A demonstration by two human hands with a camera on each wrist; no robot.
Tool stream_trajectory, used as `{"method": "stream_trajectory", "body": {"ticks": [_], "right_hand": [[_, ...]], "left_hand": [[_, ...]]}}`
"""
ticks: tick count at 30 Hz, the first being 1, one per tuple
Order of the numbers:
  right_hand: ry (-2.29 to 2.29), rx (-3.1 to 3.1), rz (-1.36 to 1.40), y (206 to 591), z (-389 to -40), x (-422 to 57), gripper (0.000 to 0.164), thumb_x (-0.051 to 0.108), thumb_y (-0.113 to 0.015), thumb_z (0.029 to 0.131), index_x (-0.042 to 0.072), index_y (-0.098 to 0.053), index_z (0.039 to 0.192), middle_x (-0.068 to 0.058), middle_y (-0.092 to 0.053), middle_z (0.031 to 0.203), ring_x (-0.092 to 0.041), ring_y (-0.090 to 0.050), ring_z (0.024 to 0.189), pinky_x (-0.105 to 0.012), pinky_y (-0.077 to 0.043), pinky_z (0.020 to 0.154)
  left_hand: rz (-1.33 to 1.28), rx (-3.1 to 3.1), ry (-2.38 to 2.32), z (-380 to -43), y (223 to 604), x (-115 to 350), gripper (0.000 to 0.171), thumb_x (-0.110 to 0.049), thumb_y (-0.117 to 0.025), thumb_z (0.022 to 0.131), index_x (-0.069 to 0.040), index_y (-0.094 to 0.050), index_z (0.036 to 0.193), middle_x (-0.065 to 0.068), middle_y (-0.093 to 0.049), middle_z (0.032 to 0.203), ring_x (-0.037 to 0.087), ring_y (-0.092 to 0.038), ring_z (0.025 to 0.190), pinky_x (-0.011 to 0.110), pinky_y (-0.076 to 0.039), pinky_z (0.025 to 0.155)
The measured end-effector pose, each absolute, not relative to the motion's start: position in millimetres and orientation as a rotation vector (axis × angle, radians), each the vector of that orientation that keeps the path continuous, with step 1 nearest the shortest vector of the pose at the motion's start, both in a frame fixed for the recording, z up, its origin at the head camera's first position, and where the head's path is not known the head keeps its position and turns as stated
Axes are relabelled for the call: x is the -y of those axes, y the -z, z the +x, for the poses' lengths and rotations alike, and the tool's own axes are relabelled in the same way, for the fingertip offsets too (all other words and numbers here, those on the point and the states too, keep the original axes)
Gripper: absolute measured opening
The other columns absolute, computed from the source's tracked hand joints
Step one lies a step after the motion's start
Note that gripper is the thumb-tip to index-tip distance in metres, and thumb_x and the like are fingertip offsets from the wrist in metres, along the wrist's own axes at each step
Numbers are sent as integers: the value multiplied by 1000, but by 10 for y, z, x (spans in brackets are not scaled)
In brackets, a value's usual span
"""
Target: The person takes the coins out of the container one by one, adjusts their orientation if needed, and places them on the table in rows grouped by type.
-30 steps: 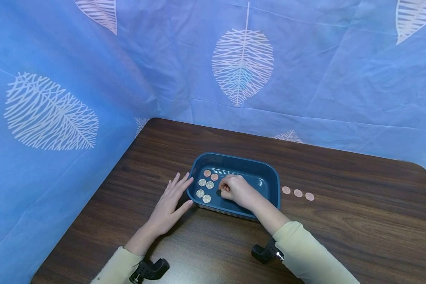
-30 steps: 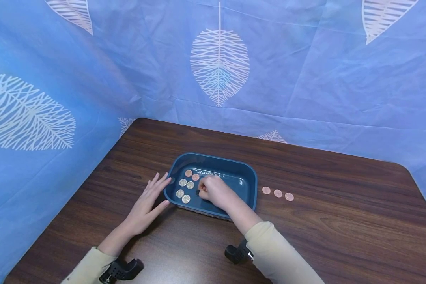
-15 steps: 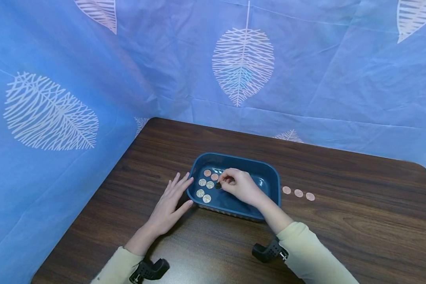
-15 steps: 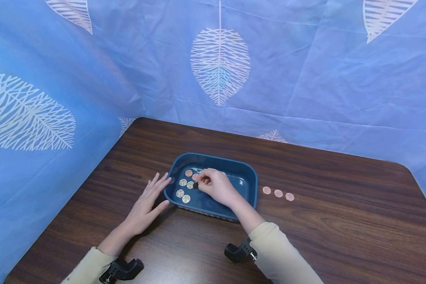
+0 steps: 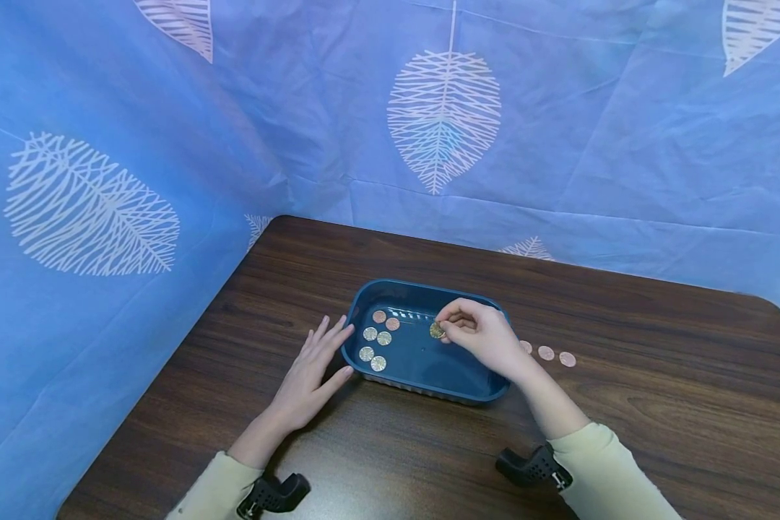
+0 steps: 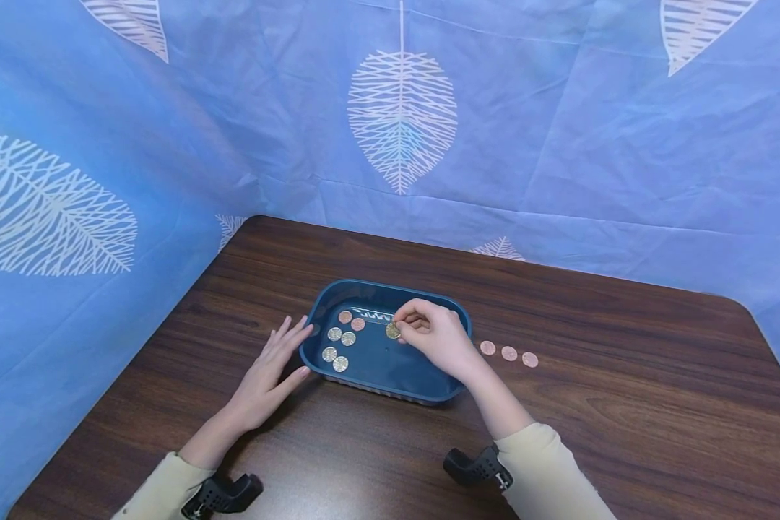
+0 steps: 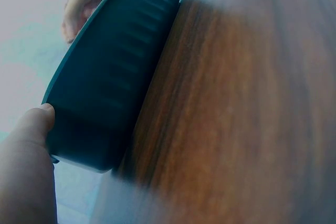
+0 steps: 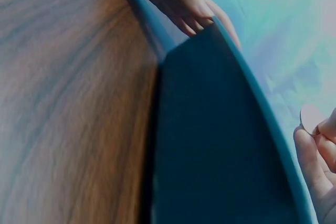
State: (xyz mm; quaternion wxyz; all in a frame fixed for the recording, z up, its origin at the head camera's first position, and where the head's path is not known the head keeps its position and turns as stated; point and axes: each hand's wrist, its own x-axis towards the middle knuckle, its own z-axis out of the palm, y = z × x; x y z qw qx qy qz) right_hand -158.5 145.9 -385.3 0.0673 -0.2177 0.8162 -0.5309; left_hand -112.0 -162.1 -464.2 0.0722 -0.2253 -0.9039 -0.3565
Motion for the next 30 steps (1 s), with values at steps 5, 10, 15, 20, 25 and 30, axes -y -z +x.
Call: {"method": "stream_trajectory", "body": {"ticks": [5, 10, 15, 20, 25, 30], "right_hand": [[1638, -2468, -623, 3812, -1521, -1684, 12, 8, -62, 93, 2, -63, 103, -11, -67, 93, -31, -67, 84, -43, -56, 74], [1655, -2513, -563, 3733, -1436, -1920, 16, 13, -63, 93, 2, -62, 105, -12, -67, 94, -24, -68, 84, -36, -56, 73], [1672, -2614, -497, 3703, -1366, -2186, 19, 14, -63, 94, 2, -62, 108, -9, -67, 97, -16, -68, 84, -28, -55, 65], [1614, -2693, -440, 3780, -1301, -2456, 26, 15, -61, 95, 1, -63, 117, -1, -66, 104, -9, -65, 89, -23, -53, 66], [1537, -2643, -374, 3975, -1253, -2642, 31, 17, -59, 96, 1, -63, 122, -10, -66, 111, -8, -66, 91, -29, -56, 74], [1492, -2600, -284, 4164, -1243, -2741, 30, 20, -60, 96, 0, -64, 118, -17, -66, 109, -12, -66, 86, -30, -56, 70]], "left_hand": [[-679, 2714, 1068, -1122, 4645, 1628, 58, -39, -50, 98, -21, -31, 150, -7, -20, 157, 18, -6, 145, 54, -8, 114], [-677, 2718, 1064, -1124, 4650, 1627, 58, -40, -50, 98, -22, -31, 150, -8, -19, 157, 18, -5, 145, 55, -9, 113], [-672, 2722, 1066, -1123, 4645, 1625, 58, -40, -50, 98, -22, -31, 150, -9, -19, 157, 16, -5, 145, 54, -9, 114], [-674, 2718, 1064, -1125, 4640, 1620, 58, -39, -51, 98, -22, -31, 150, -9, -19, 157, 16, -5, 145, 54, -9, 114], [-673, 2723, 1063, -1127, 4645, 1609, 58, -38, -51, 98, -21, -31, 150, -8, -19, 157, 17, -5, 145, 55, -9, 113], [-669, 2724, 1070, -1121, 4638, 1602, 58, -38, -51, 98, -22, -31, 150, -9, -19, 157, 16, -5, 145, 54, -8, 114]]}}
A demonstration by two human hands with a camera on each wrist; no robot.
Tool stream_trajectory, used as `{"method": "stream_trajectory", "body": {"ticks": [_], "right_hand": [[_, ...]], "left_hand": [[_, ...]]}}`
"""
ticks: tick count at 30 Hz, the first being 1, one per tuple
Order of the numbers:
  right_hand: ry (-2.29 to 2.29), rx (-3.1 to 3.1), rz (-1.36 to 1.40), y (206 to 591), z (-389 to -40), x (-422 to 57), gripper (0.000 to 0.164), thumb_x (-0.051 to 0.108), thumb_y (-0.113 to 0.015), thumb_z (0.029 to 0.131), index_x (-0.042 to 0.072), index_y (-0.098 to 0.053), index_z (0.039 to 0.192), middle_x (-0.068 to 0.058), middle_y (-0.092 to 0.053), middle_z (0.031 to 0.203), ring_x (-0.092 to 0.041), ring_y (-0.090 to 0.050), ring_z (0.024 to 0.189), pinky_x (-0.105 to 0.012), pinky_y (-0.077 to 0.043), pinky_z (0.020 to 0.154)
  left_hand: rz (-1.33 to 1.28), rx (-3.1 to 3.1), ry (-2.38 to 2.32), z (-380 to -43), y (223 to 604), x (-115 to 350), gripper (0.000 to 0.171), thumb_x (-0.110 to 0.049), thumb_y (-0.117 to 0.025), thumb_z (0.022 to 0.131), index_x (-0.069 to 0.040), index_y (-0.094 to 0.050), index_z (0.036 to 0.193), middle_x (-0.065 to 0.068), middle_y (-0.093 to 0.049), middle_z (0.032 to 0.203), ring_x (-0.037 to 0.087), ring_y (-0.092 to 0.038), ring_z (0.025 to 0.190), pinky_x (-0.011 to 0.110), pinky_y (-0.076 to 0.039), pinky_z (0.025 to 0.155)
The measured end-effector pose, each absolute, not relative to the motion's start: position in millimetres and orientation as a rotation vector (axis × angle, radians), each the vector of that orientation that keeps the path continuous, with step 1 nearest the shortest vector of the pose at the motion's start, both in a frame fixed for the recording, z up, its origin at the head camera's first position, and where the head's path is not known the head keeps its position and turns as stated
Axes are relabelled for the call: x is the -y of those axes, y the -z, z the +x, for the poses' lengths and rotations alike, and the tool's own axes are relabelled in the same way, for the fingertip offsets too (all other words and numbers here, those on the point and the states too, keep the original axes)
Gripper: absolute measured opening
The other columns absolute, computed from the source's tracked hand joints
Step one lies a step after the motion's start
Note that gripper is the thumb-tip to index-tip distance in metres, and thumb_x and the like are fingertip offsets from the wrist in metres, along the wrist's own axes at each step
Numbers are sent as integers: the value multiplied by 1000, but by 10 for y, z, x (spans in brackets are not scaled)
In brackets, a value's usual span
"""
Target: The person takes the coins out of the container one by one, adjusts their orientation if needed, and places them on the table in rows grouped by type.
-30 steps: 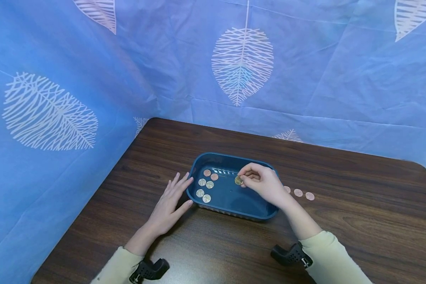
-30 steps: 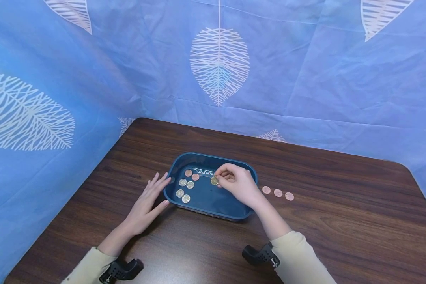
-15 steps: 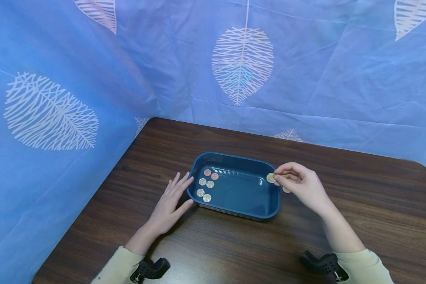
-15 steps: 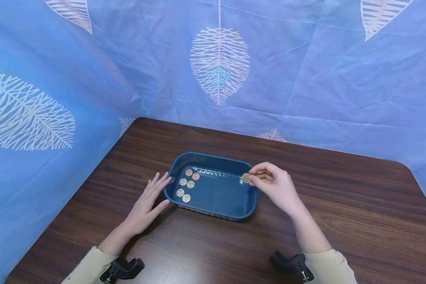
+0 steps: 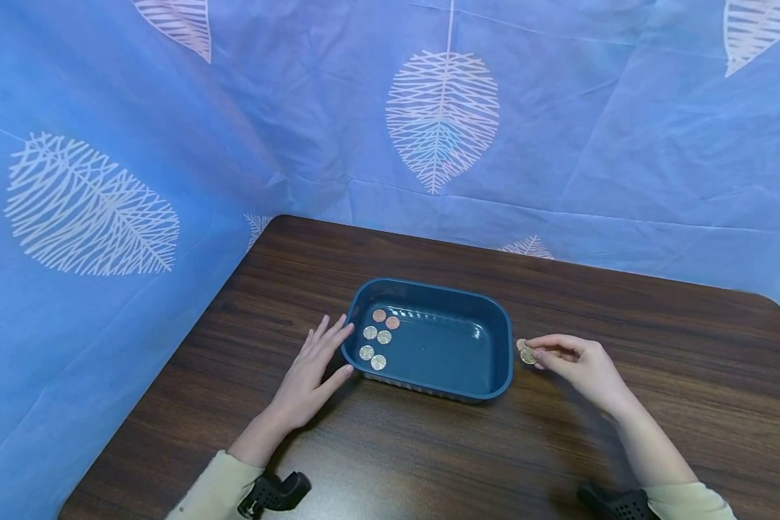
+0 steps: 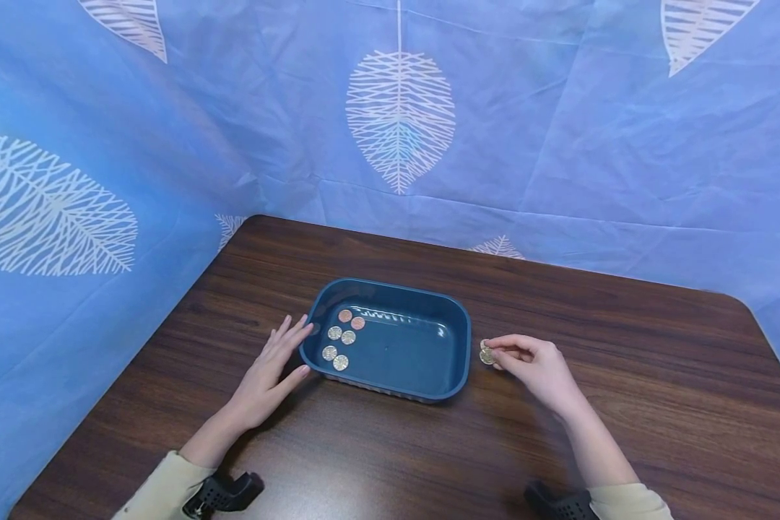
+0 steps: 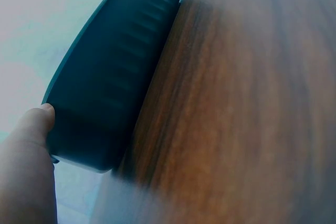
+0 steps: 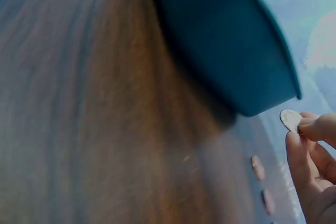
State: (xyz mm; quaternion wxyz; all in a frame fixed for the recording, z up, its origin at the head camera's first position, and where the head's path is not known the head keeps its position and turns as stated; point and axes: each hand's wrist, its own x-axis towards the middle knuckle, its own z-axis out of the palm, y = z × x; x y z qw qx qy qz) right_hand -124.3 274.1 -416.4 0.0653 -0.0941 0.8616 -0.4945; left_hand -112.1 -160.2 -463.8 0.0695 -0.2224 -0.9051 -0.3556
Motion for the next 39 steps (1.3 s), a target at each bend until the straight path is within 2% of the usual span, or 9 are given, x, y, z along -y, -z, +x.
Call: {"method": "stream_trajectory", "body": {"ticks": [8, 16, 30, 39], "right_hand": [[1315, -2681, -326, 4316, -1269, -2733, 20, 14, -63, 93, 3, -69, 109, -11, -70, 101, -6, -66, 82, -25, -54, 65], [1123, -2899, -420, 4361, -1267, -2670, 13, 5, -70, 86, 8, -72, 98, 1, -70, 85, -5, -65, 75, -22, -53, 64], [1088, -3013, -342, 4428, -1231, -2591, 13, -1, -70, 83, 5, -72, 94, -3, -68, 85, -6, -63, 72, -19, -52, 62], [1086, -3029, -286, 4447, -1222, -2570, 11, 3, -69, 84, 8, -72, 93, -3, -68, 87, -5, -63, 74, -19, -52, 63]], "left_hand": [[-663, 2724, 1064, -1119, 4633, 1599, 58, -40, -50, 98, -22, -31, 150, -8, -19, 157, 18, -5, 145, 55, -9, 114], [-659, 2725, 1055, -1118, 4633, 1598, 58, -40, -49, 99, -22, -31, 150, -8, -19, 157, 18, -6, 145, 54, -9, 114], [-654, 2729, 1074, -1108, 4622, 1599, 58, -40, -50, 98, -22, -31, 150, -9, -19, 157, 17, -5, 145, 54, -9, 114], [-659, 2726, 1070, -1119, 4644, 1614, 58, -40, -50, 98, -23, -31, 150, -9, -19, 157, 17, -5, 145, 56, -9, 113]]}}
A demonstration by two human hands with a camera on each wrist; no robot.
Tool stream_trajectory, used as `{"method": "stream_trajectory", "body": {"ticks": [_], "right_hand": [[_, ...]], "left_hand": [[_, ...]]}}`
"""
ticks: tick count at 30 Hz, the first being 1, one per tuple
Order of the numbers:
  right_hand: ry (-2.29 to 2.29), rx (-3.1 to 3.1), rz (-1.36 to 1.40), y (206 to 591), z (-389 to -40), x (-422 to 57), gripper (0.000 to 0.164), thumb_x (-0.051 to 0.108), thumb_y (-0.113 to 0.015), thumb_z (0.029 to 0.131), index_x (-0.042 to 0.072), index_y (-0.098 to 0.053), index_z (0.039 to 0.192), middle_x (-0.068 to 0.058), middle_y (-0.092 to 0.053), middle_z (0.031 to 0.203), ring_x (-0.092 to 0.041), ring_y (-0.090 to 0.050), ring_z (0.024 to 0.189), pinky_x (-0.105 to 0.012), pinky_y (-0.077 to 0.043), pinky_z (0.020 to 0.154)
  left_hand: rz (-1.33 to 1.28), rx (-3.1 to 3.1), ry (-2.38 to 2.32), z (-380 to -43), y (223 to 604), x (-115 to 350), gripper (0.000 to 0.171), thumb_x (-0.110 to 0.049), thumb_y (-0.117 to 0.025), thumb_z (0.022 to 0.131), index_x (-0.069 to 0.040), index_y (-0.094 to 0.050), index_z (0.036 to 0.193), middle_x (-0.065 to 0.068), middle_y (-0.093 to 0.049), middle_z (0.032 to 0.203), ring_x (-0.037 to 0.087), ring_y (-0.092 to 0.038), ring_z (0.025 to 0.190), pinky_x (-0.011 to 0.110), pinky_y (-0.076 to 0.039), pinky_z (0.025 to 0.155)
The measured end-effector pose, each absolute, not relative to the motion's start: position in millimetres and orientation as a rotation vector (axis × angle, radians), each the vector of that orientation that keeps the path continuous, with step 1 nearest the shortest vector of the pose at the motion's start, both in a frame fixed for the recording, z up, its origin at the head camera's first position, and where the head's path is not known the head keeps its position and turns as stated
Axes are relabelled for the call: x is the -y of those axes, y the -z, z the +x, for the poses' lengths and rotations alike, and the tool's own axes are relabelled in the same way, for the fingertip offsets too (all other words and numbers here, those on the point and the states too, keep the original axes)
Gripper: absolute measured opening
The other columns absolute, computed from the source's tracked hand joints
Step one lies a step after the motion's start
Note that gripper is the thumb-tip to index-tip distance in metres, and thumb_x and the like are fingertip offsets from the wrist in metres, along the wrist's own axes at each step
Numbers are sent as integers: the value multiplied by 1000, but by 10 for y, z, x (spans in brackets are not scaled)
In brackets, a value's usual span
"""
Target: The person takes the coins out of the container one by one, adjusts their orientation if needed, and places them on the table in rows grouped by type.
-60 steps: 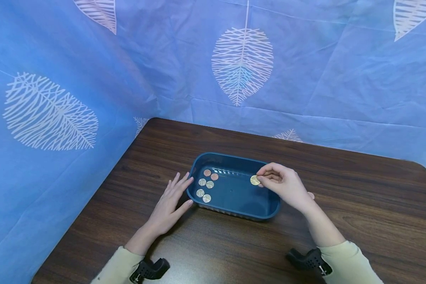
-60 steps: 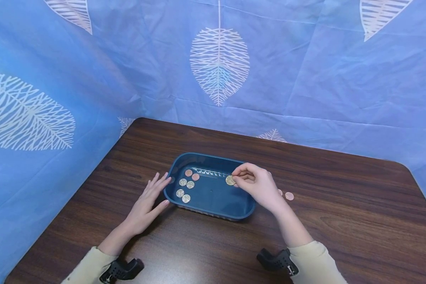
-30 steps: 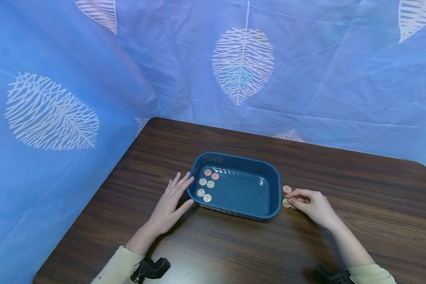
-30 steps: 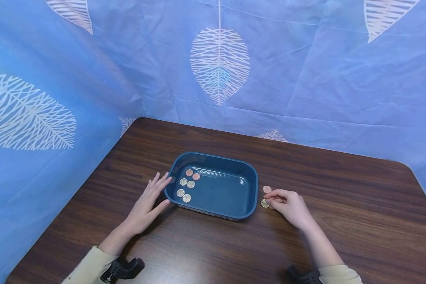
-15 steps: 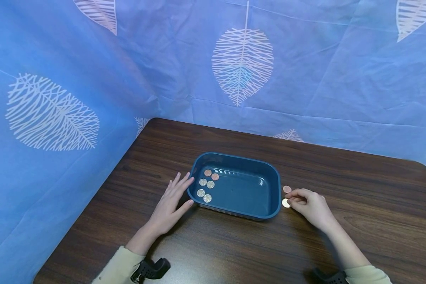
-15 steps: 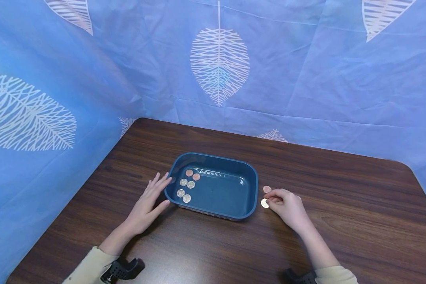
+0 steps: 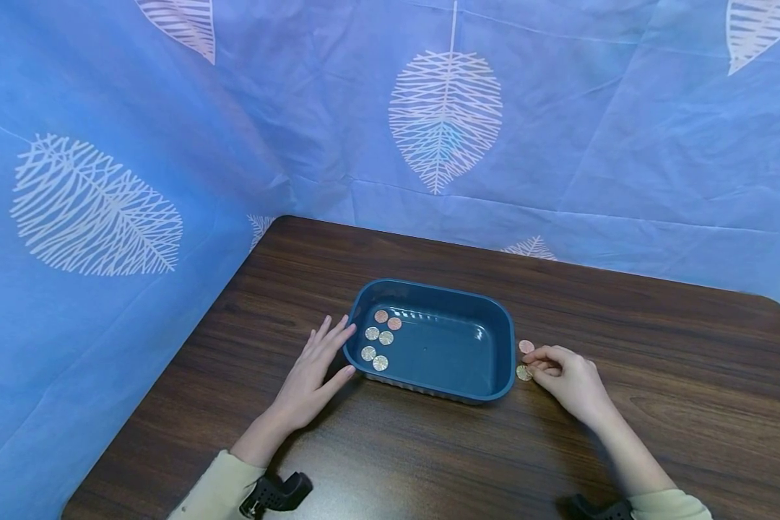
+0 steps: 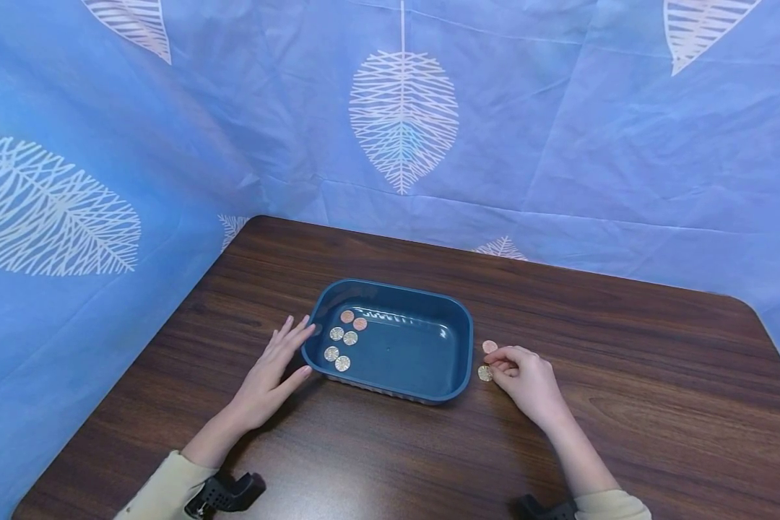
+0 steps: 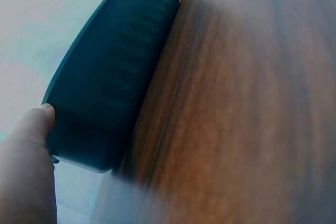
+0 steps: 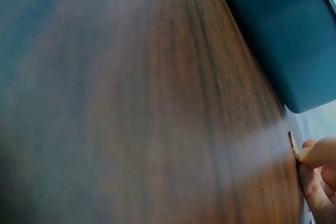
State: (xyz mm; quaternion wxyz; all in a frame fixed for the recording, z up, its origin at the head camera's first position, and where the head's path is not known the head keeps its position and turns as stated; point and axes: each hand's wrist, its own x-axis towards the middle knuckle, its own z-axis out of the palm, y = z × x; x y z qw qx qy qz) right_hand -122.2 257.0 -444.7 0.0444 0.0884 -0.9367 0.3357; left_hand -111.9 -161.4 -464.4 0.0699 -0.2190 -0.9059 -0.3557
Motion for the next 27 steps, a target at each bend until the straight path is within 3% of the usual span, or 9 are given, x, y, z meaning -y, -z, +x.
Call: {"method": "stream_trajectory", "body": {"ticks": [20, 24, 27], "right_hand": [[-1439, 2710, 279, 4092, -1337, -2340, 25, 19, -60, 95, 3, -65, 114, -14, -67, 101, -11, -66, 86, -16, -52, 71], [-1503, 2653, 360, 3968, -1364, -2134, 24, 15, -61, 94, 2, -64, 115, -14, -65, 106, -4, -62, 89, -15, -52, 74], [-1555, 2617, 449, 3874, -1378, -1977, 24, 10, -62, 94, 1, -63, 116, -15, -64, 107, -8, -64, 90, -17, -53, 73]], "left_hand": [[-666, 2724, 1074, -1126, 4652, 1621, 58, -40, -49, 99, -23, -31, 151, -9, -18, 157, 17, -5, 145, 56, -9, 113], [-664, 2724, 1080, -1128, 4650, 1621, 58, -40, -49, 99, -23, -31, 150, -10, -18, 157, 16, -5, 145, 56, -9, 113], [-667, 2725, 1076, -1131, 4650, 1620, 58, -40, -49, 99, -22, -31, 151, -9, -18, 157, 17, -5, 145, 56, -9, 113]]}}
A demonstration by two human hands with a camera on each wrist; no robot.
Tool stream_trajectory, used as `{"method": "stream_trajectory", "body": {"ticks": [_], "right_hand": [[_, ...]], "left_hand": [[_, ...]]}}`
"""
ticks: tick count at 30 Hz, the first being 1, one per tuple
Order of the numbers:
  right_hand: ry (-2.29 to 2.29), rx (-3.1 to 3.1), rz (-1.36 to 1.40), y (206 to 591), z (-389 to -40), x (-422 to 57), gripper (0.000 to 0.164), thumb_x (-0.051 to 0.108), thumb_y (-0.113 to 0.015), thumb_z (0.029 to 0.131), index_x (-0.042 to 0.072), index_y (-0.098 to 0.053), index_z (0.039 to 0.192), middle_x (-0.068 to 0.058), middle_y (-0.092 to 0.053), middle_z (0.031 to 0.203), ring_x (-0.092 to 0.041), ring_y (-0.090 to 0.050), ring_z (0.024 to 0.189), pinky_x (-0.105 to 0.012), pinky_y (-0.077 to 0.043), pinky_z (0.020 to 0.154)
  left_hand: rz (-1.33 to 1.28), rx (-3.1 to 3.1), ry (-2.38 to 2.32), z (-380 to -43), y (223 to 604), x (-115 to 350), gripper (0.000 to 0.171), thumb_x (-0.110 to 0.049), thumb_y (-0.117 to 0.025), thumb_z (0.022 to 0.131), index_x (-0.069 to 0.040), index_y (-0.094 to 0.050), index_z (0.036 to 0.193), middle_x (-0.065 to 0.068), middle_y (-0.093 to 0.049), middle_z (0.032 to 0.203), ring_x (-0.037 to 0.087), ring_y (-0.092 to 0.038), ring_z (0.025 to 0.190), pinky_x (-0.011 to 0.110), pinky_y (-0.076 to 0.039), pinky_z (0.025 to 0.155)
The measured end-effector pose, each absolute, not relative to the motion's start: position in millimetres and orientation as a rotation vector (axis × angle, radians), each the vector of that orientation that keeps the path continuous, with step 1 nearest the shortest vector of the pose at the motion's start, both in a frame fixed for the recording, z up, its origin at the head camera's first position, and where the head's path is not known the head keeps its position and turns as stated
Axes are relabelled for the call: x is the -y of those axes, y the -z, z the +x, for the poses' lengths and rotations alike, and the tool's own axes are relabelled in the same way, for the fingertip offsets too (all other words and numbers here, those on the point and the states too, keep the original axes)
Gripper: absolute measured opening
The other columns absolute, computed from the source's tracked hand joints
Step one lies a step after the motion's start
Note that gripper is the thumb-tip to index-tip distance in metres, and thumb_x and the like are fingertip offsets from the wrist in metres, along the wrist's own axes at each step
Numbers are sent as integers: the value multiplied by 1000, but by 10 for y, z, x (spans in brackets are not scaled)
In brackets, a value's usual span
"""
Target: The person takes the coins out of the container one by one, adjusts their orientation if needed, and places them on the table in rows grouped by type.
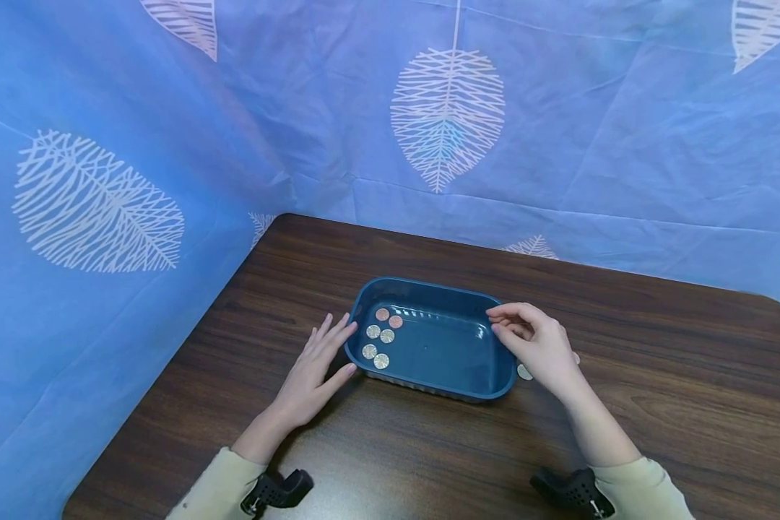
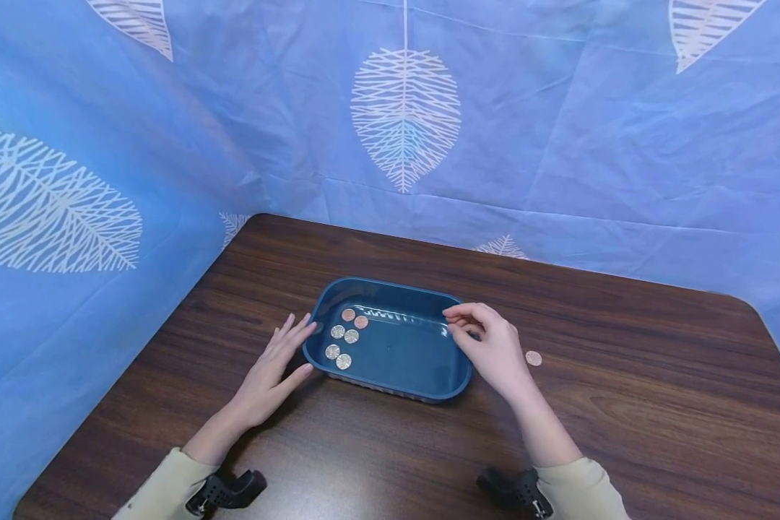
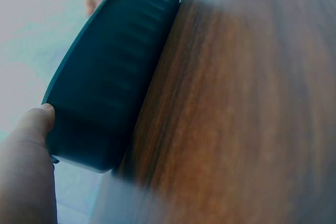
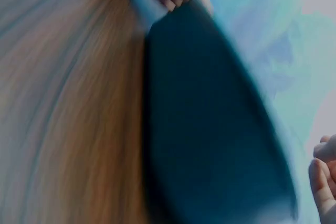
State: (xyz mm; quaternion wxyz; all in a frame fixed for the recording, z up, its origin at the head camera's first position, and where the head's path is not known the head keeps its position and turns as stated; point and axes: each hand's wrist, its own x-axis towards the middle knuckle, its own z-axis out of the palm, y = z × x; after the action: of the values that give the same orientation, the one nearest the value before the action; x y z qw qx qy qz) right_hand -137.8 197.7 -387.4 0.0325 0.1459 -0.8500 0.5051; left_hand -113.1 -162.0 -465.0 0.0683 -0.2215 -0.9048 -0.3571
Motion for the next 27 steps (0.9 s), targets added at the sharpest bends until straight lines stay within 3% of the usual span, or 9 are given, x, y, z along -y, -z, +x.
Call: {"method": "stream_trajectory", "body": {"ticks": [11, 19, 27], "right_hand": [[-1754, 2646, 654, 3790, -1544, -1377, 21, 8, -64, 92, 7, -65, 112, -8, -66, 104, -18, -64, 92, -27, -54, 77], [-1809, 2739, 842, 3876, -1675, -948, 25, 10, -64, 92, 2, -64, 115, -12, -65, 106, -18, -62, 93, -29, -54, 80], [-1832, 2846, 909, 4062, -1745, -783, 25, 9, -64, 91, -1, -64, 114, -9, -66, 103, -18, -63, 91, -31, -53, 79]], "left_hand": [[-667, 2732, 1057, -1139, 4634, 1617, 58, -40, -49, 99, -21, -31, 150, -7, -20, 157, 19, -5, 145, 55, -9, 113], [-659, 2743, 1063, -1134, 4641, 1612, 58, -40, -49, 99, -23, -30, 151, -8, -19, 157, 17, -4, 145, 55, -8, 114], [-675, 2733, 1069, -1135, 4643, 1610, 58, -38, -50, 99, -23, -30, 151, -9, -18, 157, 16, -4, 145, 55, -8, 113]]}}
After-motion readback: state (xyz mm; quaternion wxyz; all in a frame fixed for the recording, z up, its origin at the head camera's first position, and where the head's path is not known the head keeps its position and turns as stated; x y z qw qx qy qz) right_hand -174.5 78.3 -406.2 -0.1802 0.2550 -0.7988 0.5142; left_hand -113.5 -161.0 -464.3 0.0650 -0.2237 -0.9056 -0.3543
